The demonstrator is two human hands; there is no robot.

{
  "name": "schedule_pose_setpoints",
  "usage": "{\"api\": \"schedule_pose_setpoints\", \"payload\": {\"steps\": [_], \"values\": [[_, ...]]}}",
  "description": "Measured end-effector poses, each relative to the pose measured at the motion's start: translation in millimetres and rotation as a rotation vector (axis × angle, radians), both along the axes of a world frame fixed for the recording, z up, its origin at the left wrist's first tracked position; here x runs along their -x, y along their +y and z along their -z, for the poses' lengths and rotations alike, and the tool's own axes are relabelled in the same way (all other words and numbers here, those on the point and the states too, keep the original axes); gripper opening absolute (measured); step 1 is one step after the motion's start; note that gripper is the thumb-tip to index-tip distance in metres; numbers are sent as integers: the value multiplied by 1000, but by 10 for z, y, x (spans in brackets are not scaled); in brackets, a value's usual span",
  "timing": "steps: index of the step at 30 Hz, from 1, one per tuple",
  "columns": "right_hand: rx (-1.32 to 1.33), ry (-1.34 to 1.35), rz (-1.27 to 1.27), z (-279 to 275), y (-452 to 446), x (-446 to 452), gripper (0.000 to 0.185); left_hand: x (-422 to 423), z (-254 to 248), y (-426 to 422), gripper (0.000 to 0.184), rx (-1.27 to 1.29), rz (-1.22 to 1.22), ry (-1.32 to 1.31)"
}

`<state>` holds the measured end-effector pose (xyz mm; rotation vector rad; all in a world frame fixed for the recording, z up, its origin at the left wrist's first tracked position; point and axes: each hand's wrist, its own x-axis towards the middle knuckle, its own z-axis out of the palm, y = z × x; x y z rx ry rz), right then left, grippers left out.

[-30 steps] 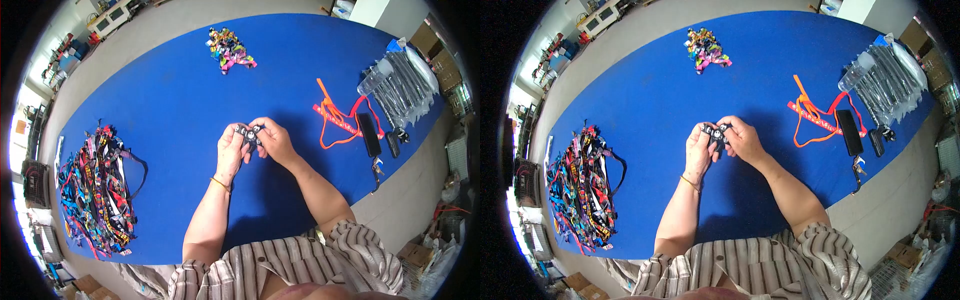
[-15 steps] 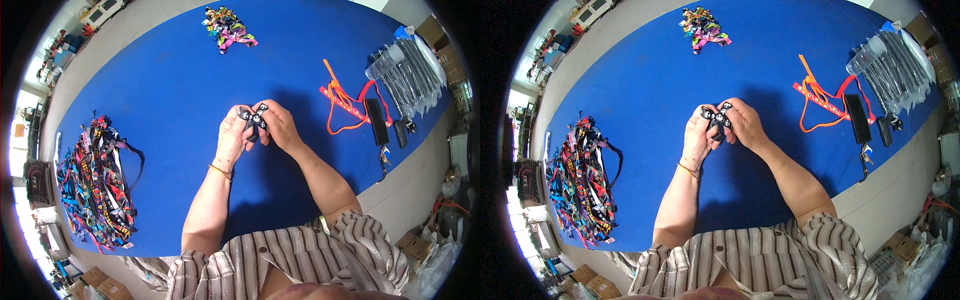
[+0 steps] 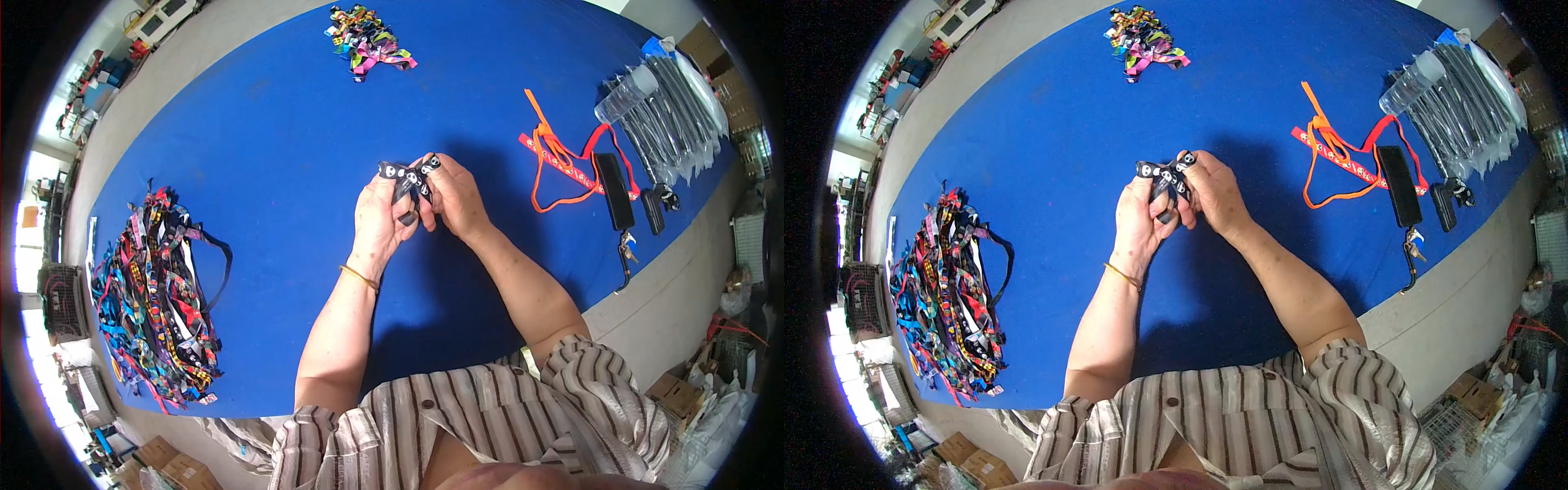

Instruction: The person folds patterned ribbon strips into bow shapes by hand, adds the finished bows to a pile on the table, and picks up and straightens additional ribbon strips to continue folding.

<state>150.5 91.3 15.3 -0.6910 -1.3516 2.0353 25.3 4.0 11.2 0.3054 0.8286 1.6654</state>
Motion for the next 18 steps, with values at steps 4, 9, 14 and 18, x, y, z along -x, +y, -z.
{"api": "schedule_pose_setpoints", "payload": {"steps": [4, 9, 14, 18], "values": [[-60, -57, 9, -73, 0, -25, 36, 19, -22, -15, 36, -16, 16, 39], [-149, -98, 25, -86, -10, -16, 33, 42, 48, -43, 34, -192, 77, -90], [-150, -98, 27, -75, -16, -19, 33, -44, -107, -66, 24, -50, 16, 279], [-136, -101, 17, -70, -16, -33, 30, -16, -58, -61, 17, -38, -9, 335]]}}
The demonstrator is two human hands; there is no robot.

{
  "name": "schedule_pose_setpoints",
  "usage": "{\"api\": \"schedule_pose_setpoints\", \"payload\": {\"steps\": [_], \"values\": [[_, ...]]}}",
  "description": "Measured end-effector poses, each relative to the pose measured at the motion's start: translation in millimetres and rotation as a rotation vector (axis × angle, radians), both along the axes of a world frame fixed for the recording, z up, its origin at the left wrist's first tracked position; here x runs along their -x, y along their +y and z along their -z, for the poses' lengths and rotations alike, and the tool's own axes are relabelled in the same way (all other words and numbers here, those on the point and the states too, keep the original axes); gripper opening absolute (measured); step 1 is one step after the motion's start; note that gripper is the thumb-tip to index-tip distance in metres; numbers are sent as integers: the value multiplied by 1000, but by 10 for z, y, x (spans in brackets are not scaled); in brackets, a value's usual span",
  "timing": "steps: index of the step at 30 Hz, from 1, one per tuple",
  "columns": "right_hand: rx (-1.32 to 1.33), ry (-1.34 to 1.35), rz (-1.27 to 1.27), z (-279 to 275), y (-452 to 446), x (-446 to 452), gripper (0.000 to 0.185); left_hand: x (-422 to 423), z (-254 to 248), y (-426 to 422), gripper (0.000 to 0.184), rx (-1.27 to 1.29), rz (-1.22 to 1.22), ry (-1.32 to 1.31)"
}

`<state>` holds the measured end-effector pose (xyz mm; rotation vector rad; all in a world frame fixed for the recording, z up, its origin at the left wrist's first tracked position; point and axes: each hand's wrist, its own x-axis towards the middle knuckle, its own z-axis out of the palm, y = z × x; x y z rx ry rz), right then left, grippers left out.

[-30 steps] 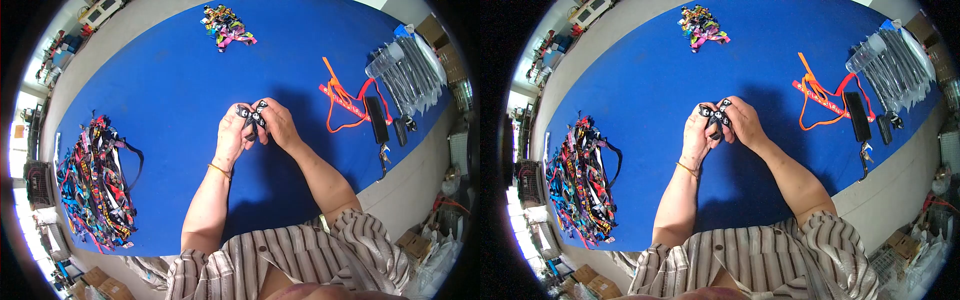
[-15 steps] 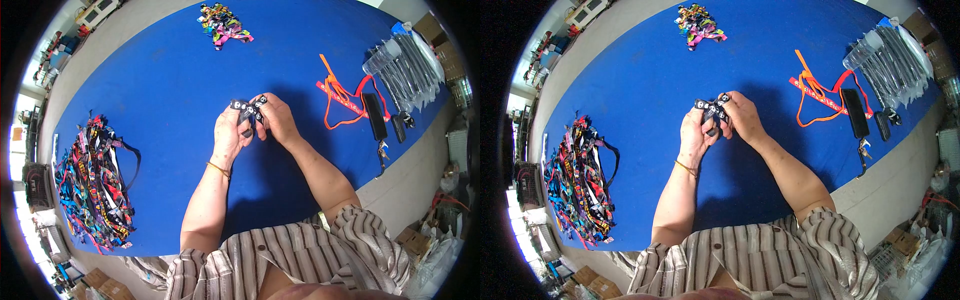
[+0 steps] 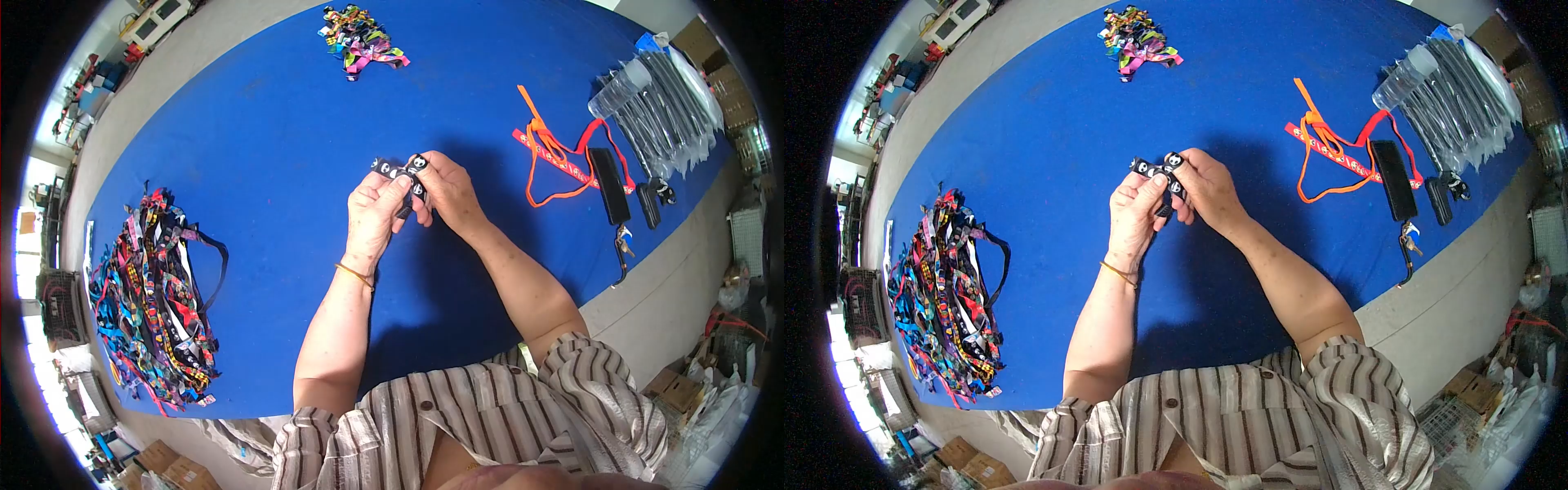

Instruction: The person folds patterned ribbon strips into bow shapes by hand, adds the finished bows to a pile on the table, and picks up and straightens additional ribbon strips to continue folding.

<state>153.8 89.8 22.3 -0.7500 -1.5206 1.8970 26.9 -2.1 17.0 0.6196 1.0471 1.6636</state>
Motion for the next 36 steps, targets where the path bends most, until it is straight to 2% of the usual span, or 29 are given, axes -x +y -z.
{"api": "schedule_pose_setpoints", "payload": {"steps": [3, 9, 15, 21, 30, 36], "values": [[27, -63, -21, -40, 24, -27, 23, -7, -8, 6, 13, -4, -32, -3], [-165, -69, -20, 11, 85, -58, 15, -9, 4, 32, 14, 9, -89, 28], [-178, 114, 94, 215, 92, 45, 5, -58, -23, 39, 16, 53, -108, 72], [-341, 13, 125, 131, 80, 16, 6, -73, 4, 44, 21, 72, -110, 114], [-318, 40, 138, 199, 104, 8, 7, -58, 17, 42, 20, 106, -88, 142], [-168, 76, 144, 117, 104, -22, 5, -47, 31, 46, 17, 114, -60, 158]]}}
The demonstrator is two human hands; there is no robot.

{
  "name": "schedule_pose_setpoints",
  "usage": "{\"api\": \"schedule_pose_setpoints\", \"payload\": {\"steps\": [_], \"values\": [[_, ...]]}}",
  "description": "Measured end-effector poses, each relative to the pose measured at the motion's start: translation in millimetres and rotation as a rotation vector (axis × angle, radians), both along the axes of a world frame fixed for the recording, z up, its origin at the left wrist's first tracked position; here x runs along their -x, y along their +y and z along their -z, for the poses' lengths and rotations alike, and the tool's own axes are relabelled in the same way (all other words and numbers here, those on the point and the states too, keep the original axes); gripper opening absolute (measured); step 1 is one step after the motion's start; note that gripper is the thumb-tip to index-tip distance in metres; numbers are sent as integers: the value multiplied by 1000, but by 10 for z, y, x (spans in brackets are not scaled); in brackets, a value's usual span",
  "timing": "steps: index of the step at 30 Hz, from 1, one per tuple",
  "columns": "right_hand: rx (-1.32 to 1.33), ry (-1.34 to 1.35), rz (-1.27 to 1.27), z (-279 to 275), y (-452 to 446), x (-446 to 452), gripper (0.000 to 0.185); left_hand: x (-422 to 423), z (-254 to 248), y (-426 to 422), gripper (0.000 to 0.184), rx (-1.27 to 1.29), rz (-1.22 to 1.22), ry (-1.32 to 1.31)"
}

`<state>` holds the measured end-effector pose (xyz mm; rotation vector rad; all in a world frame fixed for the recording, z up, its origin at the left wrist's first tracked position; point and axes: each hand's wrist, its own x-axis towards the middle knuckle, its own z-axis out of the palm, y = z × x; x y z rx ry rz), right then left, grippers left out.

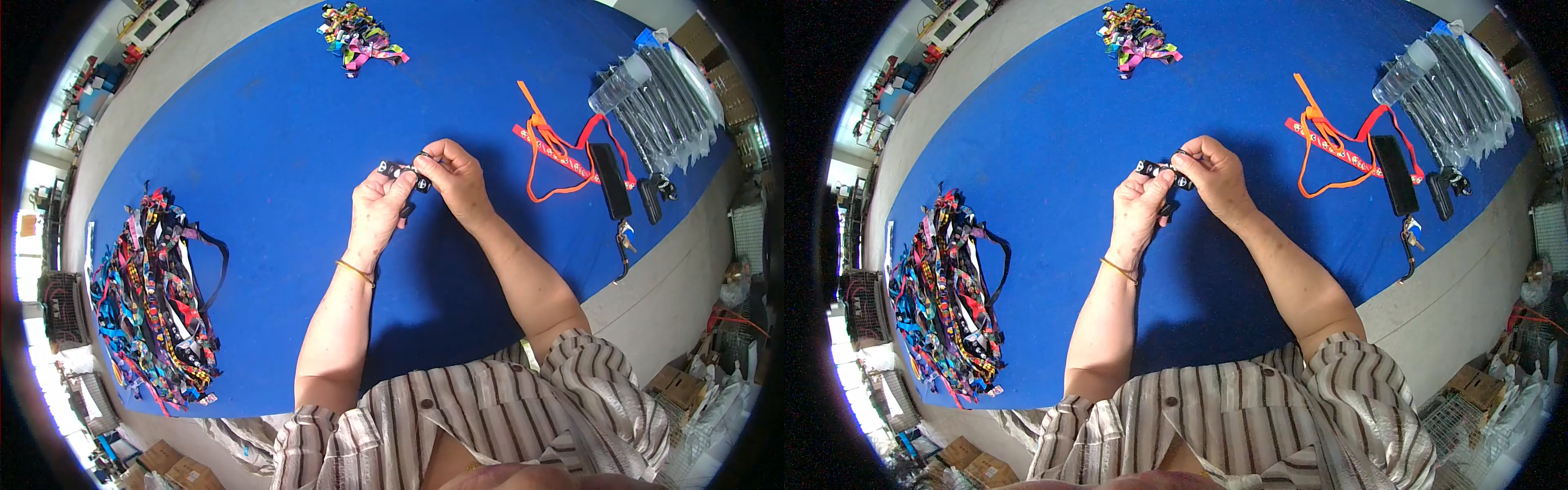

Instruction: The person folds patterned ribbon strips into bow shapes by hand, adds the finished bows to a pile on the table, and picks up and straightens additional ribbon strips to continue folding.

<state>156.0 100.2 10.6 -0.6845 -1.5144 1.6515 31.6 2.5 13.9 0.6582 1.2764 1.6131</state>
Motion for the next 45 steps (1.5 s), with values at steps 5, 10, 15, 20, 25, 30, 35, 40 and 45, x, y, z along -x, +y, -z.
{"api": "schedule_pose_setpoints", "payload": {"steps": [5, 10, 15, 20, 25, 30, 35, 40, 45], "values": [[26, 14, -4, 29, 35, -10, 6, -4, 0, -27, 14, -12, 6, -35], [41, -22, 1, -40, 60, -48, 7, -7, -10, -25, 14, -13, 10, -15], [-43, 23, 2, 3, 72, -30, 7, 16, 13, -10, 14, -27, 11, 2], [-52, 53, 1, 64, 69, -2, 6, 54, 98, 9, 11, -76, -1, -20], [-44, 27, 60, 38, 102, -30, 7, -12, 31, -1, 16, -87, -282, 205], [-28, 4, -8, 6, 62, -43, 11, -32, 216, 38, 13, -154, -333, 602], [-65, 105, -75, -85, -12, -36, 16, -61, -12, -39, 26, -146, -123, 237], [-108, 85, -122, -175, -28, -63, 24, 44, -9, -49, 26, -129, -85, 67], [-175, 27, 76, -39, 78, -55, 18, 139, 42, -35, 25, -146, 32, -72]]}}
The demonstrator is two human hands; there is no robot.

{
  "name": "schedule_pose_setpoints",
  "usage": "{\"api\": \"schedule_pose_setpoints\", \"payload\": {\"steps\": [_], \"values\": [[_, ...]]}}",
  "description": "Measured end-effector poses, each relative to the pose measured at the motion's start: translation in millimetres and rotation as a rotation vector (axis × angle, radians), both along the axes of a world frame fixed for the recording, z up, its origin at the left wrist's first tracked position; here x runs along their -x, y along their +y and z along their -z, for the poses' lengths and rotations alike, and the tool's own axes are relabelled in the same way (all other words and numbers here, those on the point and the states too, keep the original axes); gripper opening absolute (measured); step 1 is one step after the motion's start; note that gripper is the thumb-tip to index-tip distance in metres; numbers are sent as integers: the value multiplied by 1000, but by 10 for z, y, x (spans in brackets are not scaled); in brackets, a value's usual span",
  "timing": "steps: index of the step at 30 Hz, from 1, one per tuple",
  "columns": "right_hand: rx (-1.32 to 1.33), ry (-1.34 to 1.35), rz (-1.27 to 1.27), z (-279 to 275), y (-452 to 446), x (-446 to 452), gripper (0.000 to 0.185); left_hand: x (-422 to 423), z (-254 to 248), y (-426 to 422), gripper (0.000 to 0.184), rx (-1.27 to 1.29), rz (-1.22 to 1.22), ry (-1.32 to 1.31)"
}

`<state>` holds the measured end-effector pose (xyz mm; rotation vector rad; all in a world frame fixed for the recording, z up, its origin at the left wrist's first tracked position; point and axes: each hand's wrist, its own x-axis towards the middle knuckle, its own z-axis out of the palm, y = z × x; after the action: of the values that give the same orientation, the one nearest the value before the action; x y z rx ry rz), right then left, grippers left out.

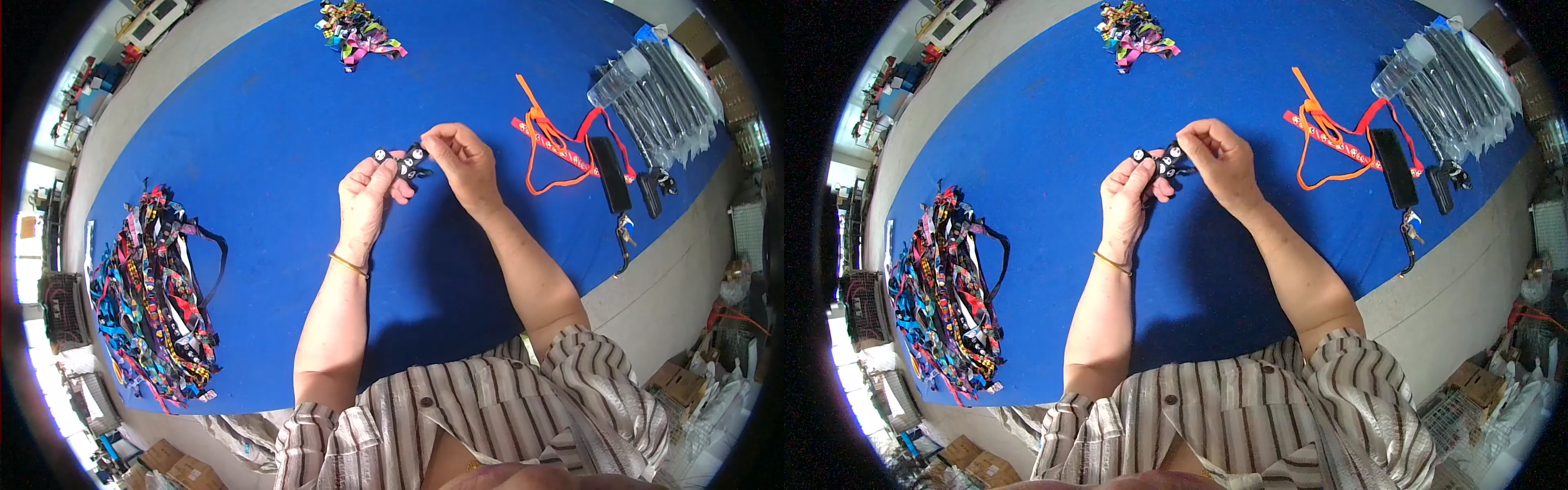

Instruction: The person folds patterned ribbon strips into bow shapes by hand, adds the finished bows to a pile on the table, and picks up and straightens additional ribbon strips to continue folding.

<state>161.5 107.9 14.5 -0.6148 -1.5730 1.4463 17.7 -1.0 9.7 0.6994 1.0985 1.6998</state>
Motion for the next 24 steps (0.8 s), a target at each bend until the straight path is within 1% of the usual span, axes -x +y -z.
{"api": "schedule_pose_setpoints", "payload": {"steps": [1, 4, 5, 8, 9, 12, 15, 21, 24], "values": [[-54, -21, 74, 14, 47, 1, 13, -12, -19, -2, 24, 26, 7, 6], [-75, -40, 41, -26, 58, -29, 9, -47, -35, 1, 24, 40, 52, 15], [-61, -27, -10, 13, 76, -17, 9, -58, -41, 0, 24, 37, 73, 25], [-97, -185, -110, -28, 47, -39, 11, -68, -4, -3, 23, 60, 114, 64], [-78, -225, -124, -76, 31, -41, 12, -65, 7, -3, 23, 72, 122, 78], [-180, -238, -136, -77, 53, -64, 8, -60, -16, -7, 21, 82, 127, 87], [-228, -274, -132, -83, 60, -73, 9, -66, -16, 1, 20, 109, 96, 100], [-115, -322, -220, -72, 87, -92, 8, -66, -14, 3, 18, 128, 120, 107], [-51, -254, -208, -56, 61, -72, 9, -77, -14, -2, 16, 135, 147, 136]]}}
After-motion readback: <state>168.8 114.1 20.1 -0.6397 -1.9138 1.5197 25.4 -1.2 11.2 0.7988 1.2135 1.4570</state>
